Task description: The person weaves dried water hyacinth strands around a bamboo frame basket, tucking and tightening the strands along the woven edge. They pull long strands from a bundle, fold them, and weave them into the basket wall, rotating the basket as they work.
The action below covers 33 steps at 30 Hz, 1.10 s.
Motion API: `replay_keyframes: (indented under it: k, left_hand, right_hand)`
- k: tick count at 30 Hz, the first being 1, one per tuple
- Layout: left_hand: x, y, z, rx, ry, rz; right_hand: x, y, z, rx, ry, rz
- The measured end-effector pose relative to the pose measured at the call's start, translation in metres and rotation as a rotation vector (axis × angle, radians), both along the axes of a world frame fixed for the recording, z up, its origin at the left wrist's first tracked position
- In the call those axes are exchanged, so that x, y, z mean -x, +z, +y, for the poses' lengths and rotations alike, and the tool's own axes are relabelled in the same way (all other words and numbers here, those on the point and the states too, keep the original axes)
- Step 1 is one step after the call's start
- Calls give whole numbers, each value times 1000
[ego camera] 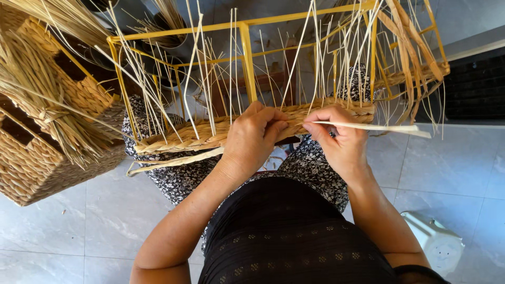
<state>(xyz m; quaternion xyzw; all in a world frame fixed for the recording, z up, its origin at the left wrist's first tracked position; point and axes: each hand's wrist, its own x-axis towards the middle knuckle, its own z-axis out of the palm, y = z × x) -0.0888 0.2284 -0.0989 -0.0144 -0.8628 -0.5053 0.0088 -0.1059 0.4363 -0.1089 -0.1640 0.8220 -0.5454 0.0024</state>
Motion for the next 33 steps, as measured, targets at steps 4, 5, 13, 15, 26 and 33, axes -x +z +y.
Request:
replay_keyframes:
  k: [4,5,13,15,26,33]
  left_hand:
    - [1,-6,-6,-33,-61,-116]
    - [2,-7,-7,-49,-78,-160]
    - [7,-7,2,271,-155,-2]
    - [7,-8,6,330,-155,-8]
    - [-5,19,-13,319,-180,337]
    - [-17,16,4,691,-280,298]
  right_hand:
    - [-10,1,8,-61,26,93]
    - [-11,2,9,-50,32,79]
    - [-15,8,8,-79,110,203]
    - [-15,12,6,-121,126,191]
    - [39,15,-28,-272,51,-212]
    - [42,12,-26,-249,126,-16]
